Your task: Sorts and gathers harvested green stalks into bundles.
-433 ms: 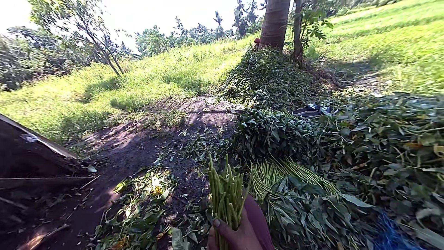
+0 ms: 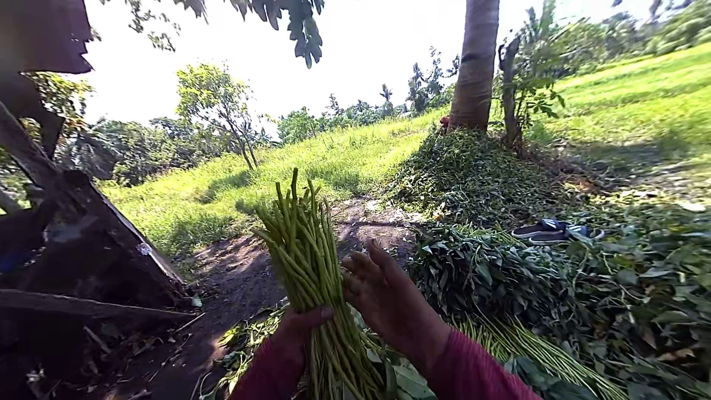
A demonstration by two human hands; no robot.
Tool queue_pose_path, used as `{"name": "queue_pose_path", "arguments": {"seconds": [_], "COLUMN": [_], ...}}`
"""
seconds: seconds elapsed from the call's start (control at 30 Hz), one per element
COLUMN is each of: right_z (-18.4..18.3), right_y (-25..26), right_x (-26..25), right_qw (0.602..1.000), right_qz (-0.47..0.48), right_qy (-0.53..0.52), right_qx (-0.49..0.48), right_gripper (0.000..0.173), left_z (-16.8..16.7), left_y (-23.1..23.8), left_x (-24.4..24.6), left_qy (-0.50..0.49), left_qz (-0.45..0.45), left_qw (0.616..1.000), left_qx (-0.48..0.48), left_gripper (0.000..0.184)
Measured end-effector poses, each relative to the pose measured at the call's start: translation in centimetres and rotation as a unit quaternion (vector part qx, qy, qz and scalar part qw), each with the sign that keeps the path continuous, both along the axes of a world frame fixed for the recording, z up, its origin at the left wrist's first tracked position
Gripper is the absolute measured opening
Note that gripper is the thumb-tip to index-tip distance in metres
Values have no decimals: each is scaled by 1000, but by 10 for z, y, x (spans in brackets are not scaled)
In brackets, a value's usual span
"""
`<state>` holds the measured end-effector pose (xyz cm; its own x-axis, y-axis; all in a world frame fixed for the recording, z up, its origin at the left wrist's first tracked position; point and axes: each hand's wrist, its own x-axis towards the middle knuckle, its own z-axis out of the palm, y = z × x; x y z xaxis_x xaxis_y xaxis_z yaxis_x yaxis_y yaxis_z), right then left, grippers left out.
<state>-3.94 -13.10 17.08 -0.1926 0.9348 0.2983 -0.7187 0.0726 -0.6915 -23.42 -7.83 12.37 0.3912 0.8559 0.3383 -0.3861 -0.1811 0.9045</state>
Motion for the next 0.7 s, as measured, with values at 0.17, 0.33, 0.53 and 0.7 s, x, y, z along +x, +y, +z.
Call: {"name": "queue_pose_path", "arguments": {"seconds": [0.17,0.33,0.53,0.7], "right_z": [20,-28,-95,-123], "right_y": [-10,-54,-113,-142], "right_x": [74,155,212,233], "right_qw": [918,700,625,667], "right_qz": [-211,-239,-270,-283], "right_qy": [-329,-671,-710,-638], "right_qx": [68,-50,-178,-259], "right_gripper": [44,60,39,31], "left_z": [-9,-74,-170,-216], "left_y": [21,-3,-48,-73], "left_x": [87,203,295,314], "left_qy": [-184,-225,-163,-161], "left_qz": [-151,-113,-141,-226], "left_qw": [971,959,934,905], "left_qx": [-37,-129,-286,-322], "left_gripper": [47,56,102,95]}}
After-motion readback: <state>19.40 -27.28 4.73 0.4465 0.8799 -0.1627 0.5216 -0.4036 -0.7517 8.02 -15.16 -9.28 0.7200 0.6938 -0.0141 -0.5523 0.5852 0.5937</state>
